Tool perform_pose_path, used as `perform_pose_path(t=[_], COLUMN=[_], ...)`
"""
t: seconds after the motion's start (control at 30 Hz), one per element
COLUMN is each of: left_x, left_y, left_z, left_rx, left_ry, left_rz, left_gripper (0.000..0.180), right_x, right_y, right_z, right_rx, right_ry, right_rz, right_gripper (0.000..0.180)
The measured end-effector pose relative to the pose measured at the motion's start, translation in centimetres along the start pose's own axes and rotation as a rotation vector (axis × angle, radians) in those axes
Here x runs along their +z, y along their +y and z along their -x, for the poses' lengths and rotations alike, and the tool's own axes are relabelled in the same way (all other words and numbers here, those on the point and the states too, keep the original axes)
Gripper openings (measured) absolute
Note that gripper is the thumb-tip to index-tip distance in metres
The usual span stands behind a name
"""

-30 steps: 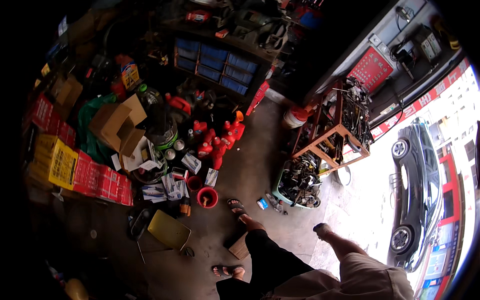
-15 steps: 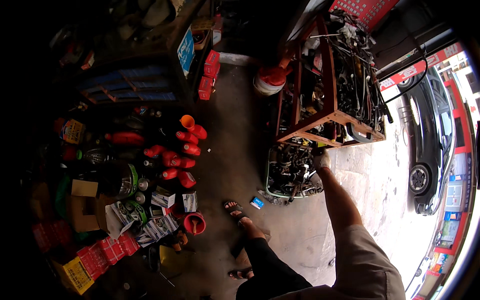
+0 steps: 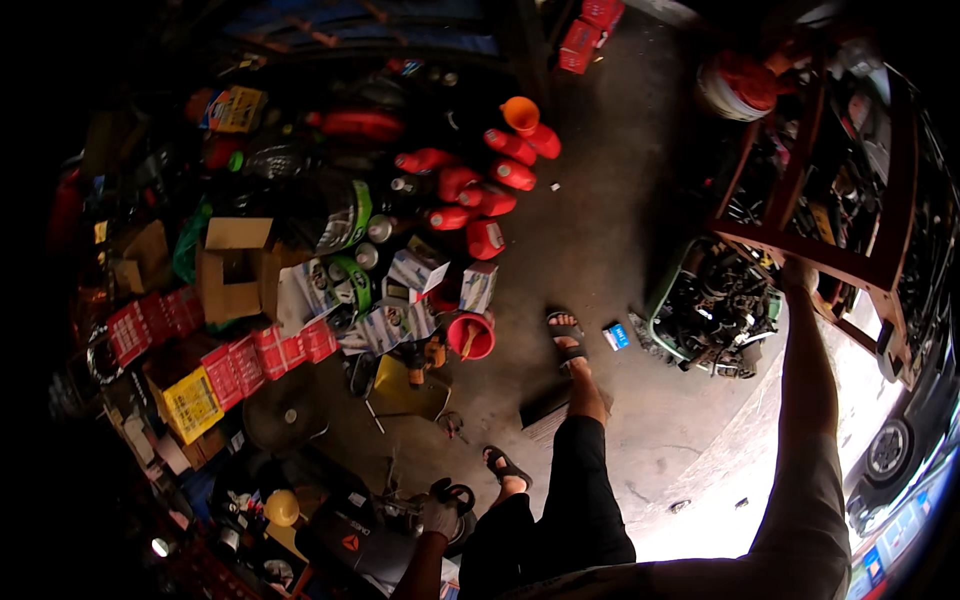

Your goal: The person sits on the floor next to a scooter and works on its wiring. They strip wire insulation, twist wires together, and wrap connections with electrical tape.

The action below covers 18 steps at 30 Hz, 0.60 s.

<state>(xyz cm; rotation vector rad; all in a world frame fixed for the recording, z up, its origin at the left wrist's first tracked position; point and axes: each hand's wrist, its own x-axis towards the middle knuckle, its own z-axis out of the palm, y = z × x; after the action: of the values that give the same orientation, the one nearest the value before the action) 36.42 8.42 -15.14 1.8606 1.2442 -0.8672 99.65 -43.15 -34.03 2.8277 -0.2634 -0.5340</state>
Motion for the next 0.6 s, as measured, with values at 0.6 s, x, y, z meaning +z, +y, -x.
perform_pose_path(t=[0.6], left_x=[4.4], left_y=[-11.1], left_z=[6.5], left_rx=[-0.199], left_ry=[0.149], left_rz=[0.63], left_gripper=[0.045], right_x=[8.1], right_y=[-28.1], right_z=[49.3], right_rx=[-0.779], right_ry=[-1.051], right_rz=[-1.021], right_gripper=[0.017])
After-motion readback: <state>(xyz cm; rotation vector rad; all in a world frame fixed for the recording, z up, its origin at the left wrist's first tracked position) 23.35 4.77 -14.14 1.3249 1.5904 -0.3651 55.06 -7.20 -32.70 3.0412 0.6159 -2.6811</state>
